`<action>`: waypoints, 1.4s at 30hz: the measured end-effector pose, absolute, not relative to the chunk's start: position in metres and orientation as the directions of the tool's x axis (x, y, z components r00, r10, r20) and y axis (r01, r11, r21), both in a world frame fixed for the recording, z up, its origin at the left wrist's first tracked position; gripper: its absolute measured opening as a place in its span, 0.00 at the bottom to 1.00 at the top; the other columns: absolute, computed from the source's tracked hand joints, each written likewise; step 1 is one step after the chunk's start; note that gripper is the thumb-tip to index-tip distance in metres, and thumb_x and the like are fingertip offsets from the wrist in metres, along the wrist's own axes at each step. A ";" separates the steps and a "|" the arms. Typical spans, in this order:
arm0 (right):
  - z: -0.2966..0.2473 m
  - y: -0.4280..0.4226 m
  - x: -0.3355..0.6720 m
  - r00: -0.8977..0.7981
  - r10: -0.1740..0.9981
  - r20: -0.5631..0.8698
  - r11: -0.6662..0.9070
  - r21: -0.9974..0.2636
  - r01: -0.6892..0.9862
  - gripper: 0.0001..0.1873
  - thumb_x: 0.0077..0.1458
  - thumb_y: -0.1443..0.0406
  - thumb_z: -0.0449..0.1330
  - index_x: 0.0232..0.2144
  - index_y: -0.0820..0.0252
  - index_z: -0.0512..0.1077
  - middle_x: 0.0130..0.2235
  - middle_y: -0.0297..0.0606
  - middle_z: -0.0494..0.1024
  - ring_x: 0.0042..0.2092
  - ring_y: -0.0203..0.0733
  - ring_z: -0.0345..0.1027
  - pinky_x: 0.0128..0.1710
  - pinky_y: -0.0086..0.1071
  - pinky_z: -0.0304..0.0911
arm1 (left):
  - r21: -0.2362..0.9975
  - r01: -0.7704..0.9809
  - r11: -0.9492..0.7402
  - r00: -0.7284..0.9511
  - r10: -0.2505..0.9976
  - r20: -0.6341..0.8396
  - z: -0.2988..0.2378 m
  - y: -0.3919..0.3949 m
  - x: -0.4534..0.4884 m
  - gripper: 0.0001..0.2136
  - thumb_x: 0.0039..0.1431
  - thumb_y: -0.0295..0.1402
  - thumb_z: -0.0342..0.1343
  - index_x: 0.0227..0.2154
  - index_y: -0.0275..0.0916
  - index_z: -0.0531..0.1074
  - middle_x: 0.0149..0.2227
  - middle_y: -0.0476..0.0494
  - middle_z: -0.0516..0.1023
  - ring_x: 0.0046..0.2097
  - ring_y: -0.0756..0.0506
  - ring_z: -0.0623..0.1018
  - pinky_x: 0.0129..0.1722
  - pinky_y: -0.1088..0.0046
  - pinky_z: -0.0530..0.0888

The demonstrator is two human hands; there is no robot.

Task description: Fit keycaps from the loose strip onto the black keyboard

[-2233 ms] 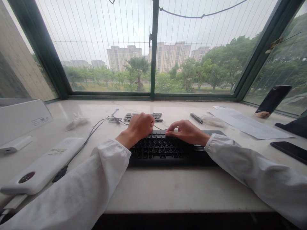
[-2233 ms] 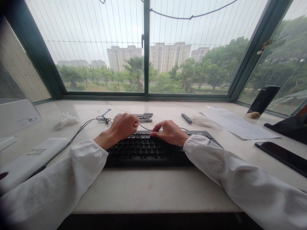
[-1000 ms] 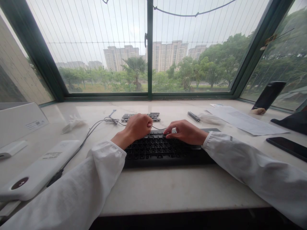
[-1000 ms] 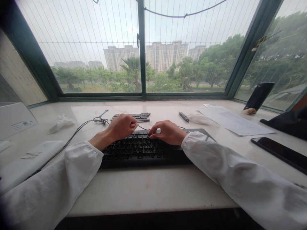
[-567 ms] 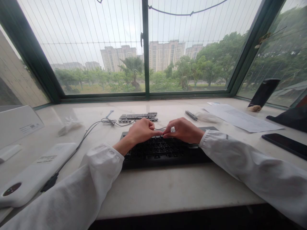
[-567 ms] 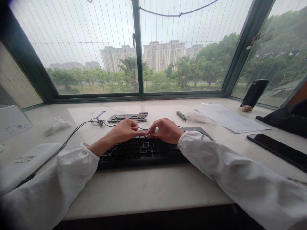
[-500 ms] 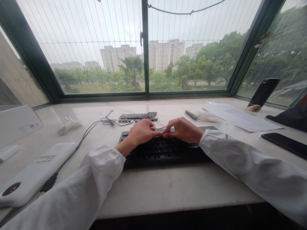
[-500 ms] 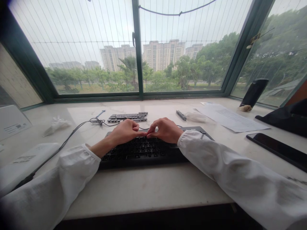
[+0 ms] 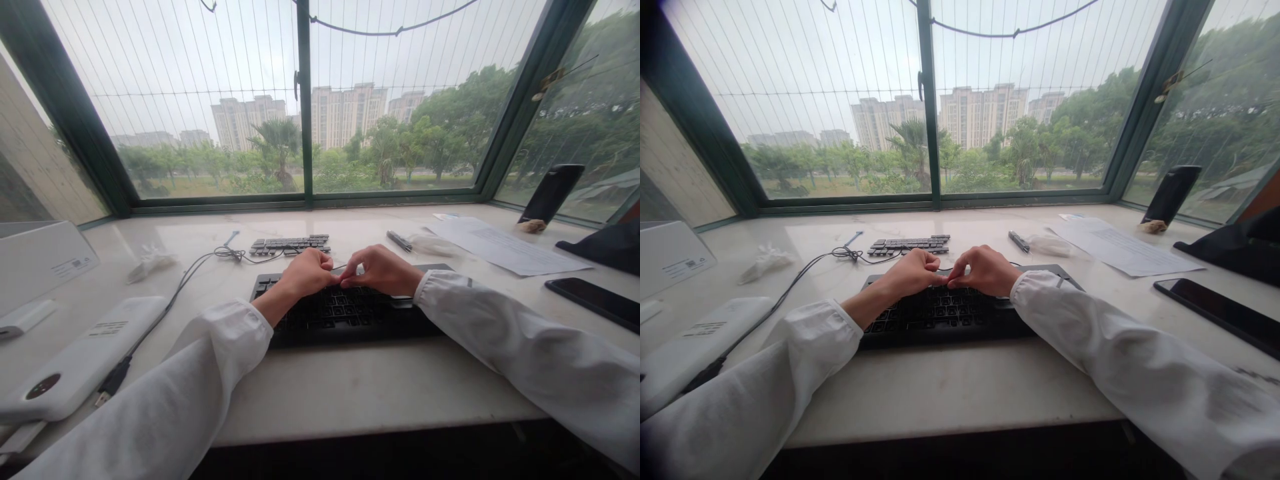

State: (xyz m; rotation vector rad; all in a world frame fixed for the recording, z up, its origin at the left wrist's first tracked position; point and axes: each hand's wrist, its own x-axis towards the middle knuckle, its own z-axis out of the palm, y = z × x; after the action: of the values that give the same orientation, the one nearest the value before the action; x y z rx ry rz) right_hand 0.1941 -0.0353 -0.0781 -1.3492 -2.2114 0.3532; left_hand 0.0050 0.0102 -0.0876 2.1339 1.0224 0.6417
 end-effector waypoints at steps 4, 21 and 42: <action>-0.076 -0.037 0.195 -0.368 0.880 0.301 0.469 -0.433 0.770 0.12 0.45 0.54 0.66 0.30 0.53 0.80 0.29 0.34 0.80 0.33 0.39 0.71 0.32 0.29 0.59 | 0.765 0.464 -0.446 0.569 0.812 0.127 -0.086 0.012 0.007 0.23 0.36 0.37 0.62 0.16 0.40 0.47 0.17 0.57 0.46 0.22 0.54 0.48 0.24 0.73 0.46; -0.084 -0.039 0.192 -0.369 0.863 0.345 0.504 -0.627 0.594 0.12 0.45 0.60 0.65 0.23 0.59 0.65 0.30 0.35 0.80 0.36 0.41 0.74 0.36 0.31 0.64 | 0.689 0.545 -0.478 0.595 0.800 0.084 -0.072 0.008 0.009 0.23 0.37 0.38 0.62 0.16 0.40 0.47 0.16 0.57 0.48 0.21 0.54 0.49 0.23 0.73 0.47; -0.084 -0.038 0.193 -0.359 0.849 0.388 0.499 -0.363 0.787 0.23 0.46 0.55 0.61 0.14 0.61 0.56 0.17 0.28 0.62 0.27 0.31 0.61 0.25 0.25 0.48 | 0.698 0.517 -0.496 0.643 0.763 0.065 -0.076 0.015 0.010 0.22 0.38 0.36 0.60 0.17 0.41 0.46 0.18 0.57 0.47 0.21 0.55 0.49 0.23 0.74 0.47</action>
State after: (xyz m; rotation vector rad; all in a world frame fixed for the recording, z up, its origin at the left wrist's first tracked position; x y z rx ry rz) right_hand 0.1928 -0.0383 -0.0843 -1.3390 -2.2156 0.1543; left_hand 0.0101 0.0148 -0.0759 2.2094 0.9915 0.4869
